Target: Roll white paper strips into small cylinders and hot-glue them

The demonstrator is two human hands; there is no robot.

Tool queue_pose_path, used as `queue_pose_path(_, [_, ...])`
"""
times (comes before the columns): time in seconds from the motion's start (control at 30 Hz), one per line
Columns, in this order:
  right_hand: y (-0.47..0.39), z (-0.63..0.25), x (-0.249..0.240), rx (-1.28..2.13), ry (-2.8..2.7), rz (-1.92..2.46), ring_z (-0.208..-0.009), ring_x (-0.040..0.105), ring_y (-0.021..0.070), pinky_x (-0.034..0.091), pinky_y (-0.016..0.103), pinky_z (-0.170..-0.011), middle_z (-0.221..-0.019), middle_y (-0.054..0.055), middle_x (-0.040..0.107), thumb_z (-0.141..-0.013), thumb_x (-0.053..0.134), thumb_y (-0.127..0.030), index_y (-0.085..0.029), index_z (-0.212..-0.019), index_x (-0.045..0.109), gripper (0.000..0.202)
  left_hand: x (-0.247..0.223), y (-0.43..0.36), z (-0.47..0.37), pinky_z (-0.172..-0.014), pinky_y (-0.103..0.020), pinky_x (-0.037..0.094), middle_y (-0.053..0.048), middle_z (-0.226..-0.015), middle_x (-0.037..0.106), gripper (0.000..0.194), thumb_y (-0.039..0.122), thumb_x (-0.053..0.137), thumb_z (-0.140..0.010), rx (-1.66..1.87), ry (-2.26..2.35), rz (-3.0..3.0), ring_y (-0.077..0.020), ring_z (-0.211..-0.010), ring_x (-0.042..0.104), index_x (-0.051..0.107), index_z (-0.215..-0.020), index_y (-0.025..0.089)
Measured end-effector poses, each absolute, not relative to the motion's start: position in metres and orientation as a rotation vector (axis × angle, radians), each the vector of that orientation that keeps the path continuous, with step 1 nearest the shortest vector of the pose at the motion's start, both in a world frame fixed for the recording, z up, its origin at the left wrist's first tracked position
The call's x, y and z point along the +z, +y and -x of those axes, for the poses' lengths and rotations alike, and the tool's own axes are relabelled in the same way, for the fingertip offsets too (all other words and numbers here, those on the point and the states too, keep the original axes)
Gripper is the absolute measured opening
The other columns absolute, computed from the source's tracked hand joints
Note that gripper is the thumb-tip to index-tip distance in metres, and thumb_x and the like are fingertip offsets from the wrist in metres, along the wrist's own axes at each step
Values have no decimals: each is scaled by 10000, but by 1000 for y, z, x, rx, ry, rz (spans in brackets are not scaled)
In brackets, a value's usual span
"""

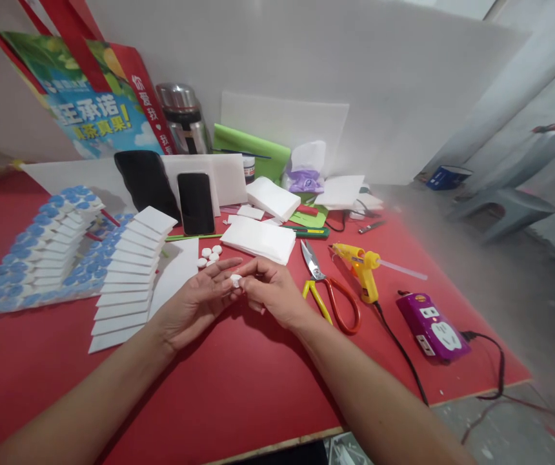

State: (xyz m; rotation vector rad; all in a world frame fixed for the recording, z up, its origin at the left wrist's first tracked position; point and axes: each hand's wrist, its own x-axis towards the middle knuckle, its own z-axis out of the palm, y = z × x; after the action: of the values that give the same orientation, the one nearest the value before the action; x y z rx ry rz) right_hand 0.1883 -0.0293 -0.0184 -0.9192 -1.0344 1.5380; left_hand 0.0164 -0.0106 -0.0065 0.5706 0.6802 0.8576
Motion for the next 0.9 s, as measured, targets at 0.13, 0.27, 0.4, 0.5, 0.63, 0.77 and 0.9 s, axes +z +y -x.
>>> queue_pose_path(0.13, [-29, -184, -18, 1562, -962, 889, -380, 363, 51, 367, 211, -403, -504, -88, 536, -776, 804, -334, -189, -827, 658, 211, -8, -11, -17, -782, -252, 567, -29, -877, 744, 461, 89, 869, -730, 861, 688, -588, -123, -760, 696, 705, -1154, 164])
queue_pose_path(0.27, [-30, -186, -13, 1597, -966, 883, -416, 410, 56, 388, 218, -406, -615, -63, 597, -800, 795, -345, -190, -928, 694, 224, -5, -10, -15, -837, -297, 563, -36, -930, 730, 505, 154, 865, -753, 876, 742, -701, -149, -835, 700, 668, -1218, 172])
queue_pose_path(0.4, [-28, -193, -7, 1565, -925, 873, -460, 469, 67, 388, 220, -390, -758, -56, 619, -778, 822, -283, -218, -1151, 678, 405, -1, -4, -6, -872, -315, 539, -19, -970, 696, 502, 233, 824, -814, 1049, 938, -1213, -167, -931, 679, 632, -1277, 212])
queue_pose_path(0.5, [-25, -196, -8, 1419, -887, 970, -435, 455, 73, 385, 217, -396, -629, -70, 585, -789, 838, -314, -201, -992, 669, 288, -3, 1, 2, -840, -332, 532, -39, -1016, 695, 450, 250, 733, -881, 1103, 1168, -1695, -181, -931, 661, 625, -1317, 227])
queue_pose_path(0.63, [-24, -197, -11, 1301, -933, 1116, -400, 458, 65, 378, 223, -400, -615, -22, 644, -802, 842, -450, -188, -738, 611, 355, -8, 6, 9, -807, -342, 547, -43, -1046, 709, 440, 239, 678, -905, 1083, 1290, -1960, -177, -858, 654, 608, -1339, 235])
queue_pose_path(0.77, [-26, -198, -11, 1224, -994, 1107, -398, 458, 56, 369, 226, -405, -688, 5, 689, -869, 773, -483, -187, -741, 620, 357, -4, 10, 14, -849, -368, 538, -36, -1017, 737, 402, 247, 675, -920, 1084, 1393, -2120, -195, -869, 660, 627, -1319, 236])
queue_pose_path(0.9, [-26, -200, -10, 1166, -964, 1043, -421, 489, 54, 389, 223, -421, -766, -7, 696, -907, 726, -405, -188, -892, 663, 226, 3, 14, 20, -857, -377, 525, -46, -1053, 749, 404, 264, 691, -918, 1147, 1489, -2108, -209, -884, 658, 632, -1316, 221])
